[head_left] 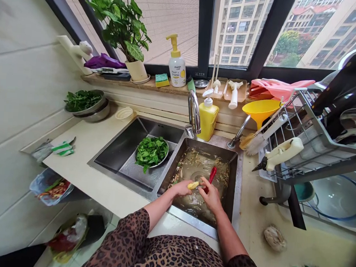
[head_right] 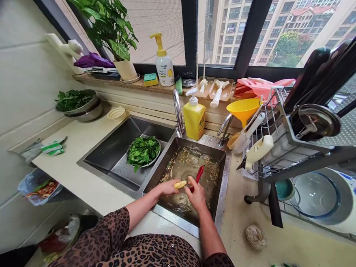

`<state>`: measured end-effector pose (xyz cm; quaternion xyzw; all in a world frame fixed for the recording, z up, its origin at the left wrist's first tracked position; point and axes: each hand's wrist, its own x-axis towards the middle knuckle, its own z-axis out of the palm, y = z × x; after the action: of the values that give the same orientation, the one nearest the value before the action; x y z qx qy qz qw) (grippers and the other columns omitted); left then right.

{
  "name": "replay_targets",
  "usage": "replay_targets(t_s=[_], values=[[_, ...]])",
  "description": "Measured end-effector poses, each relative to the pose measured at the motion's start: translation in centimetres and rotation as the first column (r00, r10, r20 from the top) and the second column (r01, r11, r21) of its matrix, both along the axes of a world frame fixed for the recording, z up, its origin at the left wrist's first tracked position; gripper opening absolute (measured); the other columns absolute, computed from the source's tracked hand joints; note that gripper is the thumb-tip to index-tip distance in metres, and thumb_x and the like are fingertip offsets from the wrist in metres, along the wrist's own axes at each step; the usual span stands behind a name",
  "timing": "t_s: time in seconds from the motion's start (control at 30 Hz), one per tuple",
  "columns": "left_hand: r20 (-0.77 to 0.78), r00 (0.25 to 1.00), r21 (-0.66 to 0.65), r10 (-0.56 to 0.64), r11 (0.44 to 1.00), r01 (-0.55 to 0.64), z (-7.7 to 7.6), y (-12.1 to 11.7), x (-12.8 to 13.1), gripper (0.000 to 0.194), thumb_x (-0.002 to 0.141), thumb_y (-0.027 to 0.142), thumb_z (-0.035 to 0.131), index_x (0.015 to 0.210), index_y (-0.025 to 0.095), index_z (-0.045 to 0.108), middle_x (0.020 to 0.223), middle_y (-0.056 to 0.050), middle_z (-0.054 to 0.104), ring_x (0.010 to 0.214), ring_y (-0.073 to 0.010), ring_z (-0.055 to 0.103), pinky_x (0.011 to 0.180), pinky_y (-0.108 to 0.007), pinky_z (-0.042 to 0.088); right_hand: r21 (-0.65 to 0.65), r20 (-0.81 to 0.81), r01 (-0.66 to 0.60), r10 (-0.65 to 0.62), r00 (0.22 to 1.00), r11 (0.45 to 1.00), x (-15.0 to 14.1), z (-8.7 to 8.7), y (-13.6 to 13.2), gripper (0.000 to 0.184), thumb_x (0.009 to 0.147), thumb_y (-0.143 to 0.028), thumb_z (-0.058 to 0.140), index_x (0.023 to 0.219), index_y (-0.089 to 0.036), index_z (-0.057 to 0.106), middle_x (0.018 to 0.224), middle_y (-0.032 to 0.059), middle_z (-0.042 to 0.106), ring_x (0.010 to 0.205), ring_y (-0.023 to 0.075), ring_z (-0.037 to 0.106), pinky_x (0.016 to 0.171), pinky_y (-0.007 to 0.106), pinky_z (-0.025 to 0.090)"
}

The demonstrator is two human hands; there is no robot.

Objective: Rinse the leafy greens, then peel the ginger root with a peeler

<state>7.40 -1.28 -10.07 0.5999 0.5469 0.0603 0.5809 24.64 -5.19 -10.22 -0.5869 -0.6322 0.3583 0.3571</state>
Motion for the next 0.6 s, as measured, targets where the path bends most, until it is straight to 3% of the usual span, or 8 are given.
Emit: replay_targets(t_s=[0.17, 0.33, 0.5, 0.6], values=[[-0.058, 0.995, 0.125, -0.082, 0.988, 0.088, 0.4, -0.6, 0.7, 0.023, 0.047, 0.003, 0.060, 0.063, 0.019, 0.058, 0.053, 0.006, 0.048, 0.055, -0.0120, 0.046, 0.059, -0.022, 0.037, -0.031, 0.126, -0.099, 0.102, 0.987, 0.995, -0.4, 0.4, -0.3, 0.028, 0.071, -0.030, 0.054, 0.094, -0.019, 0.067, 0.070, 0.0021, 0.065, 0.060, 0.0137, 0.055, 0.062, 0.025, 0.043], [-0.093, 0.985, 0.188, -0.146, 0.969, 0.162, 0.8, -0.9, 1.2, 0.025, 0.048, 0.003, 0.059, 0.066, 0.020, 0.060, 0.059, 0.004, 0.053, 0.060, -0.0148, 0.050, 0.059, -0.022, 0.037, -0.051, 0.171, -0.098, 0.105, 0.980, 0.994, -0.4, 0.7, -0.1, 0.018, 0.069, -0.025, 0.052, 0.076, -0.018, 0.067, 0.061, -0.0002, 0.061, 0.057, 0.0127, 0.051, 0.057, 0.022, 0.037], [-0.111, 0.977, 0.207, -0.184, 0.957, 0.204, 0.7, -0.8, 0.9, 0.026, 0.051, 0.006, 0.060, 0.073, 0.020, 0.060, 0.065, 0.003, 0.056, 0.063, -0.0152, 0.050, 0.058, -0.022, 0.035, -0.107, 0.121, -0.077, 0.090, 0.989, 0.991, 0.0, 0.6, 0.1, 0.027, 0.070, -0.020, 0.041, 0.073, -0.018, 0.068, 0.058, 0.0002, 0.061, 0.055, 0.0131, 0.051, 0.055, 0.022, 0.036], [-0.110, 0.977, 0.204, -0.181, 0.958, 0.200, 0.6, -0.8, 0.7, 0.025, 0.052, 0.007, 0.060, 0.074, 0.020, 0.060, 0.067, 0.002, 0.057, 0.062, -0.0153, 0.050, 0.058, -0.022, 0.036, -0.078, 0.116, -0.100, 0.108, 0.987, 0.992, -0.1, 0.6, 0.1, 0.026, 0.072, -0.023, 0.042, 0.075, -0.019, 0.067, 0.060, -0.0005, 0.062, 0.056, 0.0132, 0.052, 0.055, 0.021, 0.036]])
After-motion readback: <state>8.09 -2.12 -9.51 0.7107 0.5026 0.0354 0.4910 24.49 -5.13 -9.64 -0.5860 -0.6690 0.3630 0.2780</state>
